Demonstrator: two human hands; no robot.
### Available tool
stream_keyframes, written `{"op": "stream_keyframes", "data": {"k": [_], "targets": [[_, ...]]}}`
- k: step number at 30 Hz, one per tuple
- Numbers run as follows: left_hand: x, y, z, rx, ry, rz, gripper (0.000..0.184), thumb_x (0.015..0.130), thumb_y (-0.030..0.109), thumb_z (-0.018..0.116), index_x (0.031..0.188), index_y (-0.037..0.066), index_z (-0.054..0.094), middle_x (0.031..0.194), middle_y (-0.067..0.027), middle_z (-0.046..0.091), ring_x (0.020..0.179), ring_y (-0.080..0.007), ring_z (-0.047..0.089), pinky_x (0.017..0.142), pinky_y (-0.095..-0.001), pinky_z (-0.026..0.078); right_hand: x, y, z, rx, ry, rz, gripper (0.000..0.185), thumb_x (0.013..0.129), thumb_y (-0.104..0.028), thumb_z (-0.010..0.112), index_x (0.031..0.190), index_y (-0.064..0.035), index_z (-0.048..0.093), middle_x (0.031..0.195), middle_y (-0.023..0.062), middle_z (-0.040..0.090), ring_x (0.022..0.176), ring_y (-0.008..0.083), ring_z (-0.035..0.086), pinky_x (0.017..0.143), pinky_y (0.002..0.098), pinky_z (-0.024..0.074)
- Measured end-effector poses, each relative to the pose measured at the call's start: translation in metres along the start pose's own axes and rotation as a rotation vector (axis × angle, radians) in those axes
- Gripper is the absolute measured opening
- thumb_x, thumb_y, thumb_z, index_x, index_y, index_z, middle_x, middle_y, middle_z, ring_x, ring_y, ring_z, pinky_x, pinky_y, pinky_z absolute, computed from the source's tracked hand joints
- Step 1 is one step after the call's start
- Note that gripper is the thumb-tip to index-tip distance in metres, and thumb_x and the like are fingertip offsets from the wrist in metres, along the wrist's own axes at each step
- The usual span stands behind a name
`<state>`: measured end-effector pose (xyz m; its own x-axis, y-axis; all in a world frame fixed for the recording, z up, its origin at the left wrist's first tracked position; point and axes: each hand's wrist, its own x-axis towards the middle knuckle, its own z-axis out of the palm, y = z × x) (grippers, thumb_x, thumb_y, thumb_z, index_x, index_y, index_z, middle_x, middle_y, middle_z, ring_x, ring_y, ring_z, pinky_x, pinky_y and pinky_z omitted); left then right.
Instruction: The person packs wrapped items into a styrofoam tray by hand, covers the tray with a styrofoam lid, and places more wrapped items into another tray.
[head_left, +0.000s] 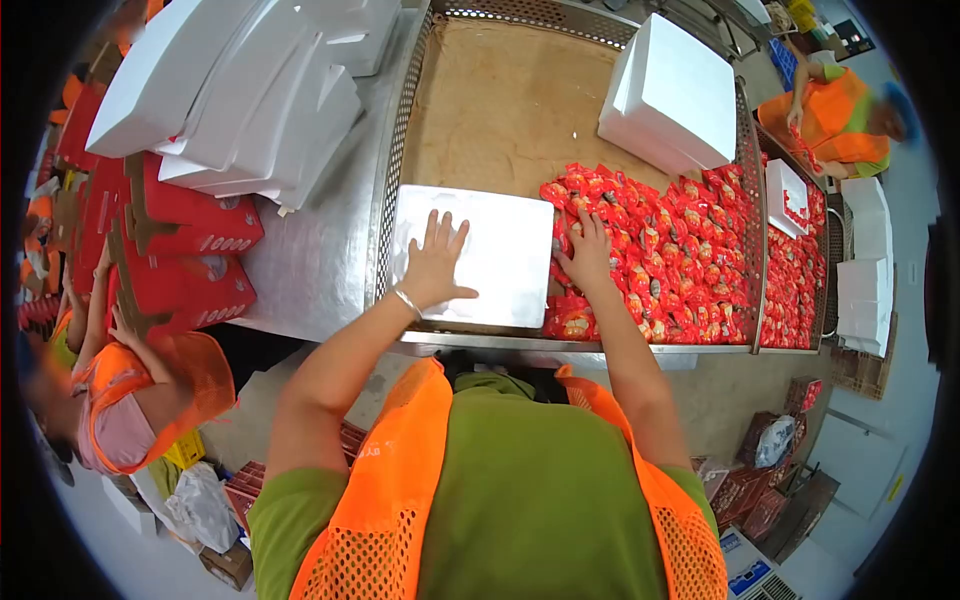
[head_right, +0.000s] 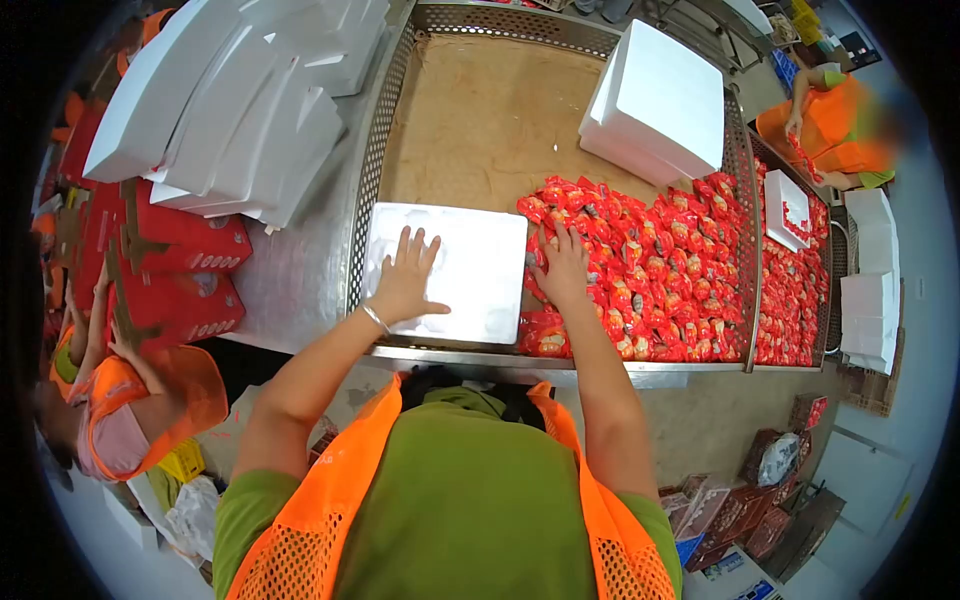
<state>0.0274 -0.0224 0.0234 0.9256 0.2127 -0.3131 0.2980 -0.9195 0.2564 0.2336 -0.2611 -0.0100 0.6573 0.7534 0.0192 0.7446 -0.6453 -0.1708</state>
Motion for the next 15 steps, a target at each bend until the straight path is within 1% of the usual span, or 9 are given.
{"op": "stream_keyframes", "data": {"k": [3, 4, 5, 7, 8, 11, 12, 13, 15], "targets": [[-0.007, 0.028, 0.008, -0.048, -0.029, -0.068, 0.127, 0.062, 0.065, 0.079, 0.156, 0.009, 0.017, 0.158, -0.0275, 0.018, 0.149, -0.0449, 0.003, 0.102, -0.0684, 0.034, 0.002, 0.020, 0.020, 0.299, 0.210, 0.036, 0.041, 0.076, -0.019, 0.075, 0.113, -0.0029, 0.064, 0.139, 0.0200, 0.051, 0.123, 0.0419, 0.051, 0.102, 0.0496, 0.0435], [-0.008, 0.035, 0.005, 0.015, -0.028, -0.096, 0.127, 0.062, 0.066, 0.079, 0.156, 0.007, 0.017, 0.158, -0.0280, 0.018, 0.149, -0.0457, 0.003, 0.101, -0.0689, 0.035, 0.003, 0.025, 0.027, 0.694, 0.211, 0.354, 0.035, 0.081, -0.008, 0.070, 0.114, -0.0009, 0.061, 0.128, 0.0158, 0.060, 0.113, 0.0341, 0.061, 0.097, 0.0401, 0.0493], [-0.009, 0.035, 0.009, 0.011, -0.043, -0.102, 0.127, 0.062, 0.066, 0.079, 0.156, 0.007, 0.017, 0.158, -0.0280, 0.018, 0.149, -0.0457, 0.003, 0.101, -0.0689, 0.035, -0.001, 0.035, 0.030, 0.697, 0.195, 0.359, 0.035, 0.081, -0.008, 0.070, 0.114, -0.0009, 0.061, 0.128, 0.0158, 0.060, 0.113, 0.0341, 0.061, 0.097, 0.0401, 0.0493], [-0.008, 0.031, 0.013, -0.001, 0.025, -0.064, 0.127, 0.061, 0.067, 0.078, 0.156, 0.007, 0.018, 0.158, -0.0280, 0.018, 0.149, -0.0453, 0.003, 0.100, -0.0681, 0.036, 0.004, 0.036, -0.015, 1.372, 0.333, 0.484, 0.038, 0.083, 0.001, 0.067, 0.120, -0.0006, 0.058, 0.124, 0.0103, 0.060, 0.112, 0.0238, 0.061, 0.094, 0.0314, 0.0511], [-0.008, 0.031, 0.014, 0.001, 0.023, -0.069, 0.127, 0.061, 0.067, 0.078, 0.156, 0.007, 0.018, 0.158, -0.0280, 0.018, 0.149, -0.0453, 0.003, 0.100, -0.0681, 0.036, 0.009, 0.023, -0.045, 1.451, 0.256, 0.477, 0.042, 0.085, 0.005, 0.066, 0.124, -0.0025, 0.054, 0.118, 0.0062, 0.059, 0.112, 0.0178, 0.060, 0.095, 0.0281, 0.0500], [-0.005, 0.031, 0.013, 0.000, 0.011, -0.079, 0.126, 0.061, 0.067, 0.078, 0.156, 0.007, 0.020, 0.158, -0.0275, 0.019, 0.149, -0.0452, 0.005, 0.098, -0.0651, 0.038, 0.024, 0.011, -0.048, 1.327, 0.110, 0.201, 0.043, 0.084, 0.003, 0.069, 0.124, -0.0028, 0.054, 0.114, 0.0066, 0.059, 0.110, 0.0183, 0.060, 0.095, 0.0284, 0.0497], [-0.006, 0.032, 0.014, 0.014, 0.024, -0.075, 0.126, 0.060, 0.067, 0.078, 0.156, 0.007, 0.021, 0.158, -0.0272, 0.020, 0.149, -0.0453, 0.006, 0.098, -0.0638, 0.039, 0.035, 0.004, -0.042, 1.143, 0.143, 0.064, 0.049, 0.081, -0.003, 0.074, 0.126, -0.0030, 0.054, 0.109, 0.0065, 0.061, 0.100, 0.0164, 0.063, 0.087, 0.0268, 0.0523], [-0.006, 0.032, 0.015, 0.025, 0.036, -0.073, 0.126, 0.060, 0.067, 0.078, 0.155, 0.007, 0.022, 0.158, -0.0268, 0.021, 0.149, -0.0453, 0.006, 0.097, -0.0625, 0.040, 0.038, 0.002, -0.043, 1.149, 0.138, 0.064, 0.049, 0.081, -0.003, 0.074, 0.126, -0.0030, 0.054, 0.109, 0.0065, 0.061, 0.100, 0.0164, 0.063, 0.087, 0.0268, 0.0523], [-0.007, 0.031, 0.017, 0.023, 0.061, -0.072, 0.126, 0.059, 0.067, 0.079, 0.155, 0.007, 0.022, 0.157, -0.0265, 0.022, 0.149, -0.0450, 0.007, 0.097, -0.0620, 0.040, 0.046, -0.010, -0.060, 0.874, -0.233, 0.192, 0.051, 0.081, -0.012, 0.077, 0.126, -0.0044, 0.056, 0.102, 0.0061, 0.061, 0.086, 0.0145, 0.064, 0.071, 0.0275, 0.0523]]}}
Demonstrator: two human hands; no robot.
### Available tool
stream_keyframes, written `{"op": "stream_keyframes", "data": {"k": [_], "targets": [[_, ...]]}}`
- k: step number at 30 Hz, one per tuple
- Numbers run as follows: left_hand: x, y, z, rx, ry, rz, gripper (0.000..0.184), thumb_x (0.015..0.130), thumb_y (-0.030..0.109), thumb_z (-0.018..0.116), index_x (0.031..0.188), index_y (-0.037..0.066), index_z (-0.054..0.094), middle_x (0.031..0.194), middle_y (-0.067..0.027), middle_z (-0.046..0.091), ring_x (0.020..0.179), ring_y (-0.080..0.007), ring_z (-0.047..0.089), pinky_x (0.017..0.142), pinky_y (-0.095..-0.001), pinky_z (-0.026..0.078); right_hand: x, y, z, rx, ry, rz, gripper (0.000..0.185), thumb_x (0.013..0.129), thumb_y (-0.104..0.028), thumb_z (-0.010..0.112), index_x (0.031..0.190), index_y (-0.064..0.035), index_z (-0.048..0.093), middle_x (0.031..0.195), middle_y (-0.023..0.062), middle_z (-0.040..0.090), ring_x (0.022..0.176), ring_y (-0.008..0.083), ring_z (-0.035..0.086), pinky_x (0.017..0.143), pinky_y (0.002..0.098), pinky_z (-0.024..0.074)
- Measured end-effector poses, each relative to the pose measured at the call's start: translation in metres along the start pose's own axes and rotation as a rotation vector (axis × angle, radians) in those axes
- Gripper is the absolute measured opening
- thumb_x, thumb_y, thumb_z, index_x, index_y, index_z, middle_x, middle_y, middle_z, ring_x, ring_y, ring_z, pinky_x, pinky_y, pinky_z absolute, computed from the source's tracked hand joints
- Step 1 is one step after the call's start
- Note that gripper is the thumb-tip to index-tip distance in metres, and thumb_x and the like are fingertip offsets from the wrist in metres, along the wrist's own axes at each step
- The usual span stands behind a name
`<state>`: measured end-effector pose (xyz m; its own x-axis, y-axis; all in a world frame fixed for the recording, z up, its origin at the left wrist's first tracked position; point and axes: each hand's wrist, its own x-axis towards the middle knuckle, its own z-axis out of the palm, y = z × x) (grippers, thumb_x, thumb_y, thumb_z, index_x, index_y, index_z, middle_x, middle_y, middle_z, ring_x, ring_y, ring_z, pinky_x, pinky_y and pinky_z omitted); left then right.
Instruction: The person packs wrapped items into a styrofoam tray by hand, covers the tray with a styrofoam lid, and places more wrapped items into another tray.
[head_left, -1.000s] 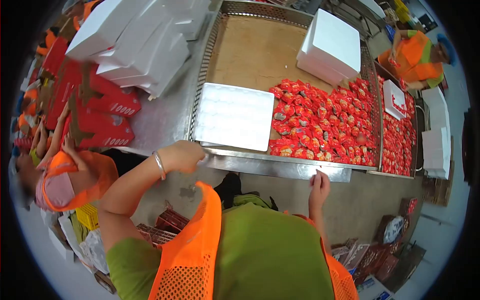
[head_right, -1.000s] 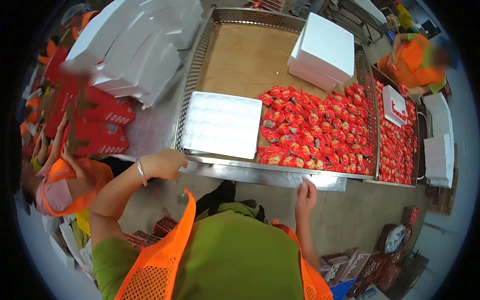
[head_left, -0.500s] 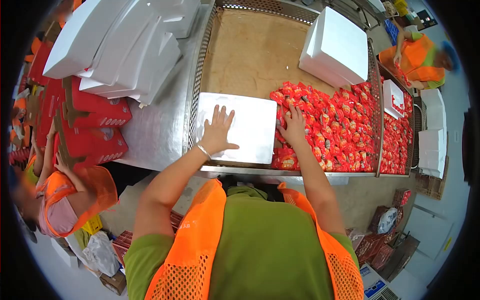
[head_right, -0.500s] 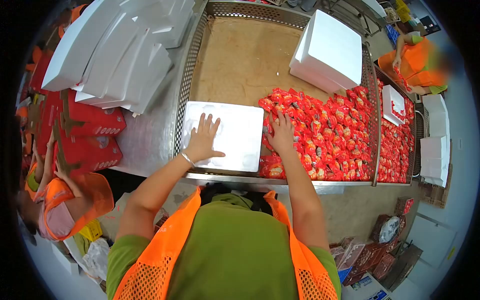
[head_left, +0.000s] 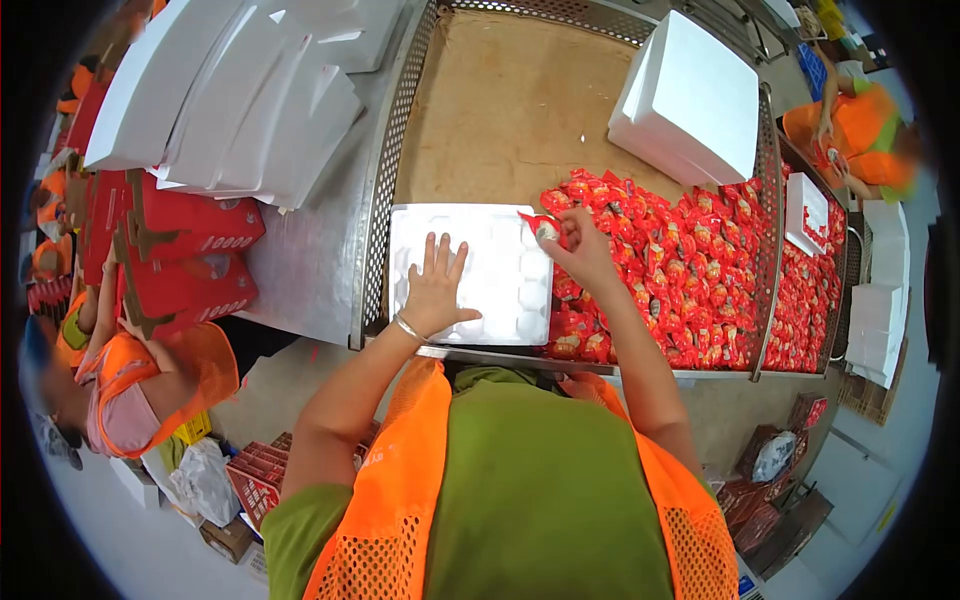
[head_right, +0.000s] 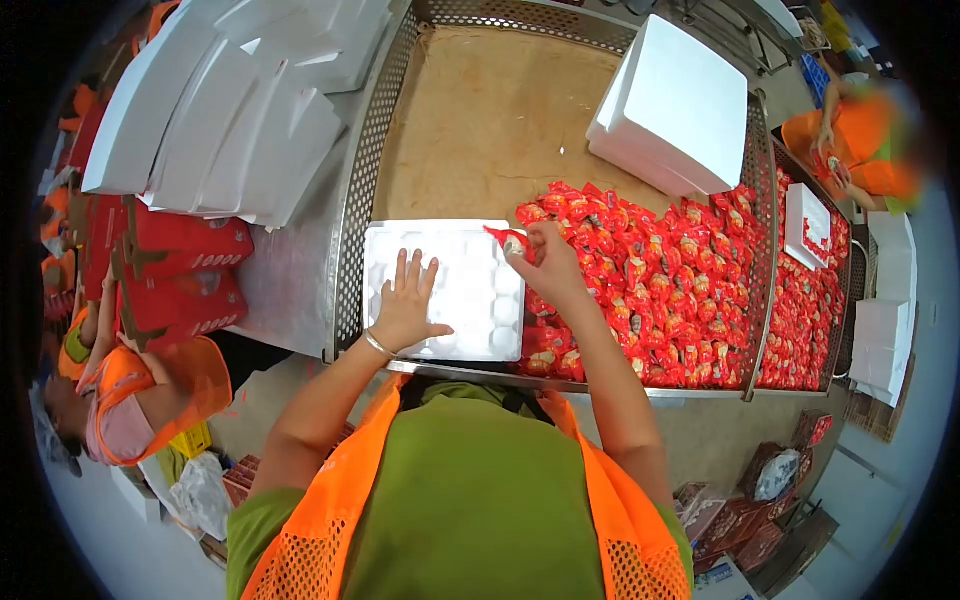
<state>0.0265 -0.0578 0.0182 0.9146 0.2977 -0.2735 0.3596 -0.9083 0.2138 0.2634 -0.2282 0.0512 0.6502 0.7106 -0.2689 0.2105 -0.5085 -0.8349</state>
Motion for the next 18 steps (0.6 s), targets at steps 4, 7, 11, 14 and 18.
{"op": "stream_keyframes", "data": {"k": [4, 7, 11, 14, 18], "targets": [[0.000, 0.001, -0.004, -0.049, 0.006, -0.013, 0.126, 0.058, 0.064, 0.081, 0.155, 0.009, 0.024, 0.157, -0.0256, 0.023, 0.149, -0.0439, 0.009, 0.097, -0.0614, 0.039, 0.006, -0.016, 0.019, -0.613, -0.003, -0.203, 0.036, 0.082, -0.028, 0.069, 0.109, -0.0037, 0.067, 0.099, 0.0187, 0.061, 0.082, 0.0317, 0.068, 0.070, 0.0423, 0.0552], [-0.002, -0.001, -0.003, -0.076, 0.042, -0.006, 0.125, 0.057, 0.062, 0.082, 0.155, 0.010, 0.024, 0.157, -0.0251, 0.024, 0.149, -0.0431, 0.010, 0.098, -0.0614, 0.038, 0.021, -0.018, 0.044, -0.702, -0.064, -0.072, 0.036, 0.084, -0.028, 0.065, 0.107, -0.0012, 0.066, 0.105, 0.0249, 0.060, 0.088, 0.0383, 0.067, 0.076, 0.0465, 0.0556], [-0.003, -0.003, -0.004, -0.111, 0.021, -0.011, 0.125, 0.057, 0.062, 0.082, 0.155, 0.011, 0.024, 0.157, -0.0247, 0.023, 0.149, -0.0428, 0.010, 0.098, -0.0619, 0.038, 0.031, -0.019, 0.054, -0.710, -0.018, 0.003, 0.037, 0.086, -0.028, 0.066, 0.108, 0.0005, 0.064, 0.108, 0.0268, 0.058, 0.095, 0.0408, 0.065, 0.082, 0.0474, 0.0550], [-0.001, -0.006, -0.005, -0.121, 0.025, -0.010, 0.125, 0.057, 0.062, 0.082, 0.155, 0.012, 0.024, 0.157, -0.0245, 0.023, 0.149, -0.0423, 0.011, 0.097, -0.0614, 0.037, 0.019, -0.017, 0.039, -0.577, 0.005, -0.094, 0.035, 0.088, -0.026, 0.066, 0.109, 0.0018, 0.063, 0.109, 0.0273, 0.057, 0.095, 0.0421, 0.064, 0.082, 0.0478, 0.0544], [-0.002, -0.005, -0.002, -0.108, 0.045, -0.007, 0.124, 0.057, 0.062, 0.082, 0.155, 0.012, 0.024, 0.156, -0.0241, 0.025, 0.149, -0.0416, 0.012, 0.096, -0.0599, 0.038, 0.018, -0.026, 0.043, -0.586, -0.056, -0.073, 0.033, 0.088, -0.022, 0.065, 0.108, 0.0043, 0.062, 0.110, 0.0278, 0.056, 0.094, 0.0424, 0.064, 0.082, 0.0480, 0.0541]]}}
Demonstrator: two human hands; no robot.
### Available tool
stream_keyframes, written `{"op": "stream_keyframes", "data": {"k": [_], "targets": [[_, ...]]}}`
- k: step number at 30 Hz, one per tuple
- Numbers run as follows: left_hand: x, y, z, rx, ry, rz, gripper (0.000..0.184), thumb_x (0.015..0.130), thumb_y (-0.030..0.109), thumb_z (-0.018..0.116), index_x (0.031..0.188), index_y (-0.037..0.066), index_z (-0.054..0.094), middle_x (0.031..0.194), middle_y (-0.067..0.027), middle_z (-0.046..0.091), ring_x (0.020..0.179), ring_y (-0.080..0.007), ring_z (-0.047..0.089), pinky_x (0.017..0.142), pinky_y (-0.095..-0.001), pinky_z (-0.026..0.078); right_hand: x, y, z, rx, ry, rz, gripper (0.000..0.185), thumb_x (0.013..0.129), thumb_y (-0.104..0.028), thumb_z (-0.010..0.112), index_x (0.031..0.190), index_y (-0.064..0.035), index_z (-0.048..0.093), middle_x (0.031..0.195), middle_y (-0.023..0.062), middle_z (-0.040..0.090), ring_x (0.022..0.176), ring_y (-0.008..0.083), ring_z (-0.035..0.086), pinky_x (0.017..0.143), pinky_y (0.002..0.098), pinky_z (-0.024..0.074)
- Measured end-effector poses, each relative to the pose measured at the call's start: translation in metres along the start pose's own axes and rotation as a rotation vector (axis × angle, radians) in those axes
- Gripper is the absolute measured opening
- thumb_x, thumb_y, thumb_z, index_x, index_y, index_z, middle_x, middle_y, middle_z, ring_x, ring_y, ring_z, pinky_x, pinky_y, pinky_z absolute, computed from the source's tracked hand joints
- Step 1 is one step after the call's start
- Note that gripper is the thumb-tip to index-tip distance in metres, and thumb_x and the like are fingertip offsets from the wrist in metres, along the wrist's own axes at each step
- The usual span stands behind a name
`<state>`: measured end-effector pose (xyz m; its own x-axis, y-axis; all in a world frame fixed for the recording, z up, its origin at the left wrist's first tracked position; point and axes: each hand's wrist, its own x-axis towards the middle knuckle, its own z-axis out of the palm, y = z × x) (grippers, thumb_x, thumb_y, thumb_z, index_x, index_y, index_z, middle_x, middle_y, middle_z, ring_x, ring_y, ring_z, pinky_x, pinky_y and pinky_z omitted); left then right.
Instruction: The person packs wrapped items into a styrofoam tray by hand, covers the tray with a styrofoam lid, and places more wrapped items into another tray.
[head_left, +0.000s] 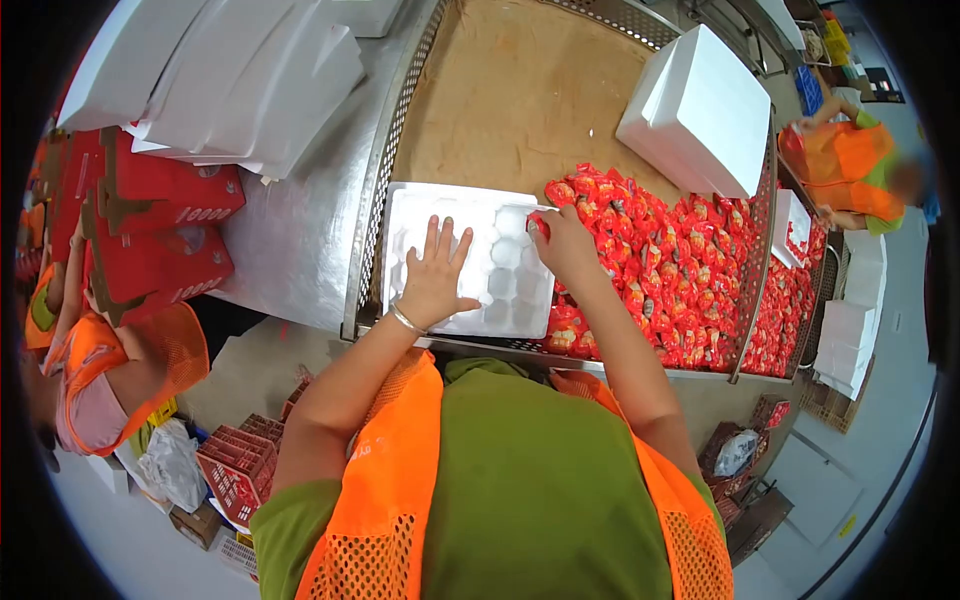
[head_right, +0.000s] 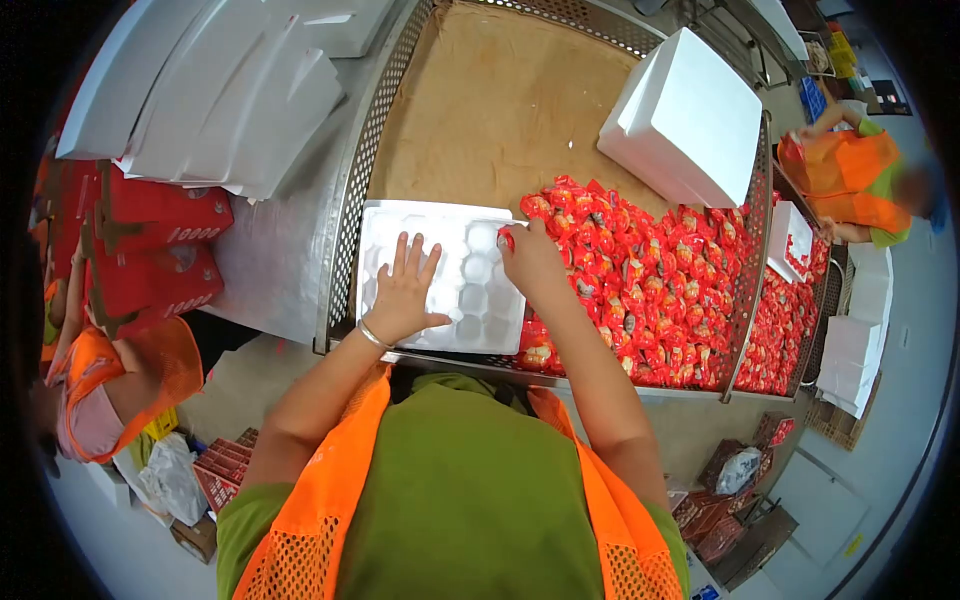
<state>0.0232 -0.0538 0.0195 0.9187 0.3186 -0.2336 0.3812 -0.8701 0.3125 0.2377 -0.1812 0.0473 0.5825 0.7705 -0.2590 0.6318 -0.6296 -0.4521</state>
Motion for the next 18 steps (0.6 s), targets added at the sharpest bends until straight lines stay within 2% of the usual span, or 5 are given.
{"op": "stream_keyframes", "data": {"k": [3, 10, 13, 17, 18], "targets": [[-0.001, 0.000, -0.002, -0.001, 0.008, 0.000, 0.123, 0.057, 0.061, 0.083, 0.155, 0.012, 0.025, 0.156, -0.0240, 0.025, 0.149, -0.0416, 0.012, 0.096, -0.0594, 0.037, 0.024, -0.001, 0.023, -0.181, -0.080, 0.099, 0.030, 0.088, -0.019, 0.066, 0.109, 0.0010, 0.064, 0.106, 0.0240, 0.057, 0.095, 0.0418, 0.062, 0.082, 0.0474, 0.0530], [0.002, 0.004, -0.009, -0.019, -0.034, -0.014, 0.123, 0.058, 0.055, 0.086, 0.155, 0.009, 0.024, 0.157, -0.0249, 0.022, 0.149, -0.0446, 0.009, 0.100, -0.0610, 0.038, 0.001, 0.019, 0.022, -0.015, 0.035, 0.012, 0.022, 0.088, -0.016, 0.062, 0.097, 0.0037, 0.066, 0.105, 0.0254, 0.058, 0.093, 0.0410, 0.063, 0.081, 0.0479, 0.0533], [0.003, 0.004, -0.009, -0.016, -0.036, -0.007, 0.123, 0.058, 0.055, 0.086, 0.154, 0.008, 0.025, 0.157, -0.0247, 0.022, 0.149, -0.0446, 0.009, 0.100, -0.0604, 0.038, 0.024, 0.023, 0.041, -0.312, -0.059, -0.127, 0.022, 0.086, -0.017, 0.063, 0.094, 0.0036, 0.065, 0.102, 0.0240, 0.059, 0.093, 0.0409, 0.063, 0.081, 0.0467, 0.0530], [0.005, 0.004, -0.009, -0.021, -0.070, -0.015, 0.122, 0.060, 0.060, 0.083, 0.154, 0.009, 0.025, 0.157, -0.0251, 0.022, 0.149, -0.0435, 0.010, 0.105, -0.0623, 0.029, 0.033, 0.032, 0.004, -0.138, -0.151, -0.134, 0.020, 0.086, -0.016, 0.063, 0.094, 0.0017, 0.067, 0.106, 0.0224, 0.061, 0.093, 0.0397, 0.064, 0.082, 0.0458, 0.0530], [0.006, 0.005, -0.011, -0.021, -0.067, -0.017, 0.122, 0.060, 0.060, 0.083, 0.154, 0.009, 0.025, 0.157, -0.0251, 0.022, 0.149, -0.0435, 0.010, 0.105, -0.0623, 0.029, 0.038, 0.044, -0.009, -0.058, -0.011, -0.130, 0.021, 0.085, -0.016, 0.064, 0.098, 0.0007, 0.067, 0.109, 0.0209, 0.062, 0.096, 0.0389, 0.063, 0.085, 0.0457, 0.0522]]}}
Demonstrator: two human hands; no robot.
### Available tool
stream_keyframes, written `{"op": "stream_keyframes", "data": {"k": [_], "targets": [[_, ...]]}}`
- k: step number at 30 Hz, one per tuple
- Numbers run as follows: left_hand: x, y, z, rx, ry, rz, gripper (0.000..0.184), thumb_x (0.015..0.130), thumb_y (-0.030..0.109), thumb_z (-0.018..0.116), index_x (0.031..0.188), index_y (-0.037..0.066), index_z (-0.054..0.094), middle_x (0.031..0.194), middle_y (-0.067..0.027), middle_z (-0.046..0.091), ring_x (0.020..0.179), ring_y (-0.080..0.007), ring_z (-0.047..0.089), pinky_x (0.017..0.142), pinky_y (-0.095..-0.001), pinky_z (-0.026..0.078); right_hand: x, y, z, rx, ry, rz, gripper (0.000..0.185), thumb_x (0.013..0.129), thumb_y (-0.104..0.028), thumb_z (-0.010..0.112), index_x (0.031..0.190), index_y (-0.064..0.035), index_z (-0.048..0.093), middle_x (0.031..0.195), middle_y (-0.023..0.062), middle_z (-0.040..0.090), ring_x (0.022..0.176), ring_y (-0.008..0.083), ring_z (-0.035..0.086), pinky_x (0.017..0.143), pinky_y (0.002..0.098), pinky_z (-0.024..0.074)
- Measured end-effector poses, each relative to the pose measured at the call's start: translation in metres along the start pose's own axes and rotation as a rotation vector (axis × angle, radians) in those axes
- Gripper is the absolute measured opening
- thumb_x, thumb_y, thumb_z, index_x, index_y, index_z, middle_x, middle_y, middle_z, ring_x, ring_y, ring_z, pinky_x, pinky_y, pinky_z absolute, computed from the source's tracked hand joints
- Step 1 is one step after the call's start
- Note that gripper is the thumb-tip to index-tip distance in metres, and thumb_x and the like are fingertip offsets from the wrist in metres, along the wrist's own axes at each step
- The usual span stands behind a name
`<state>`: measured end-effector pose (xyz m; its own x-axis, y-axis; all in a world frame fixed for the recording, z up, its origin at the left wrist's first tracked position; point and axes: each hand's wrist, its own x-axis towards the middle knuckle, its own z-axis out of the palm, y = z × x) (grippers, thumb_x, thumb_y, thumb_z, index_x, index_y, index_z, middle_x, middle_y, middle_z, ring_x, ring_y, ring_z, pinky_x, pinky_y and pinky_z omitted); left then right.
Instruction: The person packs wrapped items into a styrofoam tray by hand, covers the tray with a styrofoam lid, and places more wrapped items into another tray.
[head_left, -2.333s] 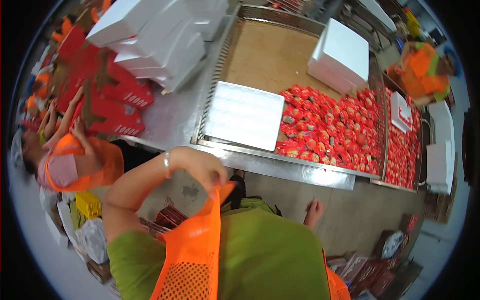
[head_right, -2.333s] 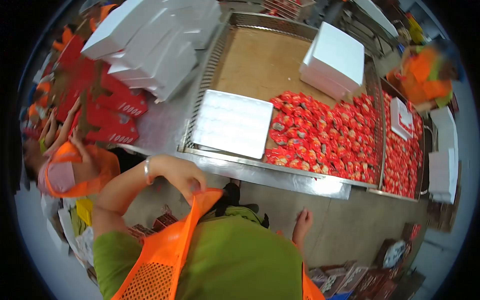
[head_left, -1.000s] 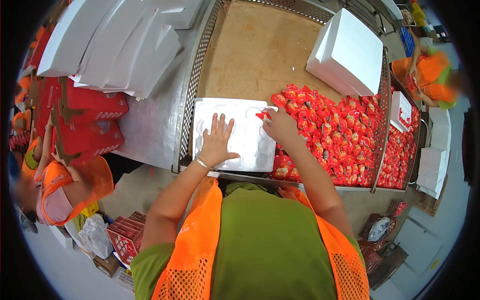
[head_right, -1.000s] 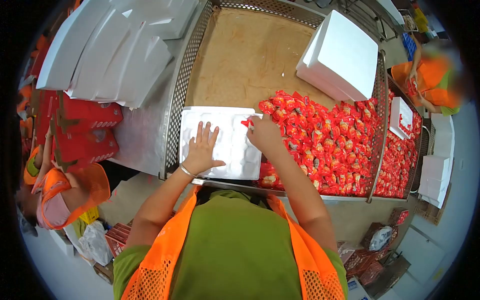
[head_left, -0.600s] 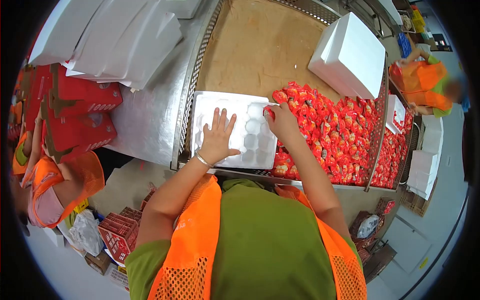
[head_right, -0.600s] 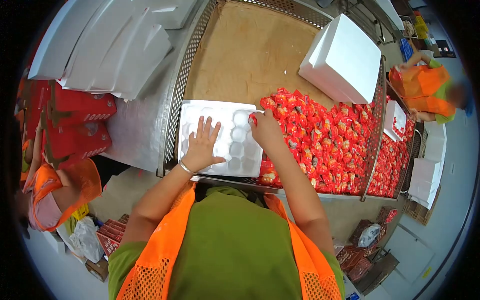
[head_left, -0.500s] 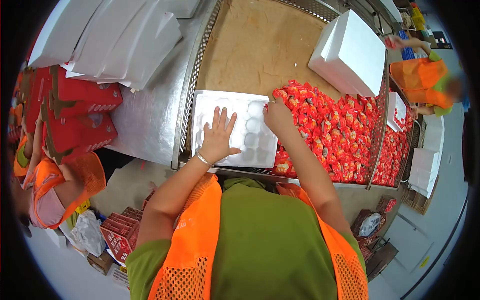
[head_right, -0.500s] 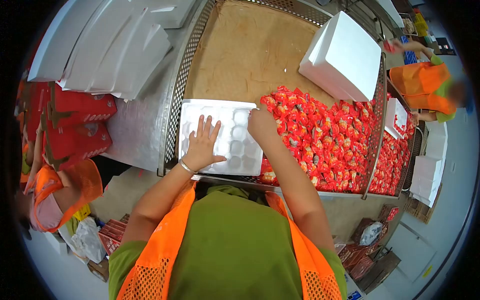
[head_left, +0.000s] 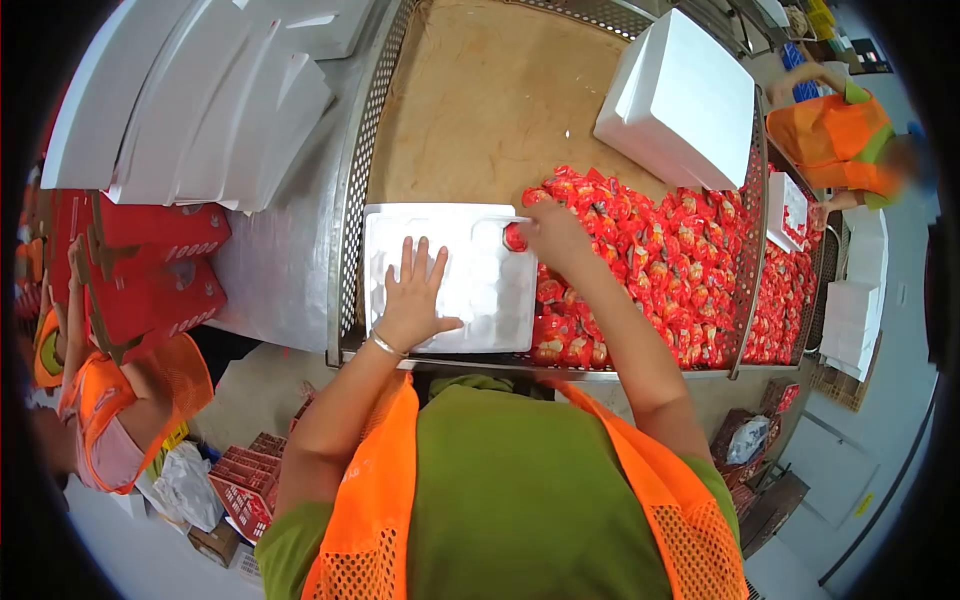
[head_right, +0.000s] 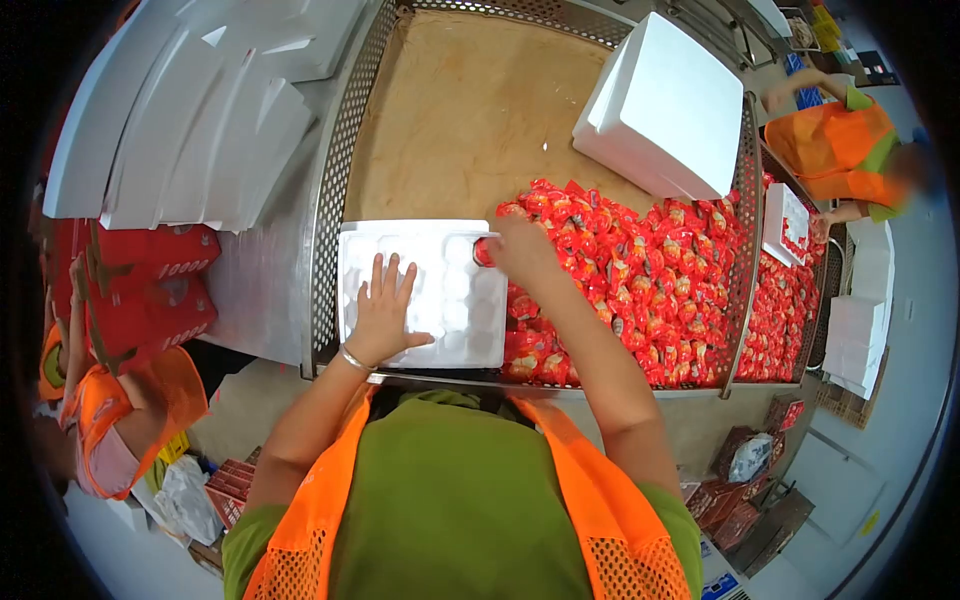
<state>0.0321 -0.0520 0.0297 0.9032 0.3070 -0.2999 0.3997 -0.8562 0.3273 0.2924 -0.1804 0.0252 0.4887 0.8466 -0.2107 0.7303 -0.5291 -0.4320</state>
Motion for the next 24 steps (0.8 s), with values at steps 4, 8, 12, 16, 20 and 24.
{"op": "stream_keyframes", "data": {"k": [4, 8, 12, 16, 20, 24], "targets": [[0.003, 0.005, -0.007, -0.047, 0.054, 0.002, 0.111, 0.065, 0.065, 0.077, 0.150, 0.006, 0.035, 0.155, -0.0264, 0.025, 0.148, -0.0441, 0.011, 0.113, -0.0655, 0.011, 0.021, 0.075, -0.010, -0.247, 0.150, 0.031, 0.030, 0.082, -0.013, 0.065, 0.111, -0.0050, 0.066, 0.113, 0.0148, 0.065, 0.106, 0.0369, 0.061, 0.093, 0.0428, 0.0494], [0.032, 0.025, -0.031, -0.035, 0.238, 0.007, 0.069, 0.080, 0.049, 0.073, 0.127, 0.001, 0.056, 0.145, -0.0249, 0.038, 0.138, -0.0438, 0.029, 0.111, -0.0614, 0.021, 0.034, 0.109, 0.006, -0.162, 0.308, -0.042, 0.038, 0.081, -0.012, 0.068, 0.118, -0.0055, 0.064, 0.113, 0.0155, 0.064, 0.106, 0.0379, 0.059, 0.096, 0.0439, 0.0473], [0.098, 0.047, -0.047, -0.232, 0.295, 0.283, 0.051, 0.084, 0.029, 0.071, 0.123, -0.001, 0.056, 0.134, -0.0225, 0.049, 0.124, -0.0395, 0.045, 0.106, -0.0471, 0.036, 0.029, 0.109, -0.004, 0.492, 0.287, 0.192, 0.036, 0.086, -0.013, 0.069, 0.120, -0.0022, 0.063, 0.113, 0.0117, 0.066, 0.103, 0.0278, 0.064, 0.089, 0.0373, 0.0516], [0.181, 0.079, -0.040, -0.323, 0.138, 0.284, 0.045, 0.082, 0.024, 0.072, 0.117, -0.002, 0.060, 0.122, -0.0217, 0.058, 0.113, -0.0381, 0.055, 0.096, -0.0444, 0.046, 0.011, 0.127, -0.009, 1.649, 0.260, 0.325, 0.025, 0.096, -0.011, 0.060, 0.119, -0.0015, 0.061, 0.110, 0.0086, 0.068, 0.098, 0.0187, 0.067, 0.084, 0.0318, 0.0543], [0.232, 0.101, -0.022, -0.180, -0.307, 0.148, 0.038, 0.079, 0.021, 0.074, 0.110, 0.001, 0.065, 0.113, -0.0210, 0.064, 0.104, -0.0374, 0.061, 0.089, -0.0443, 0.050, -0.013, 0.127, -0.014, 1.949, 0.254, 0.324, 0.019, 0.098, -0.007, 0.056, 0.116, -0.0035, 0.056, 0.109, 0.0100, 0.068, 0.096, 0.0229, 0.068, 0.083, 0.0376, 0.0565], [0.267, 0.079, 0.047, -0.160, -0.247, 0.196, 0.039, 0.078, 0.023, 0.077, 0.108, 0.001, 0.067, 0.117, -0.0222, 0.063, 0.104, -0.0343, 0.062, 0.090, -0.0420, 0.051, -0.039, 0.098, -0.020, 2.000, 0.308, 0.239, 0.018, 0.097, -0.005, 0.055, 0.115, -0.0048, 0.056, 0.111, 0.0104, 0.067, 0.096, 0.0233, 0.068, 0.082, 0.0381, 0.0566]]}}
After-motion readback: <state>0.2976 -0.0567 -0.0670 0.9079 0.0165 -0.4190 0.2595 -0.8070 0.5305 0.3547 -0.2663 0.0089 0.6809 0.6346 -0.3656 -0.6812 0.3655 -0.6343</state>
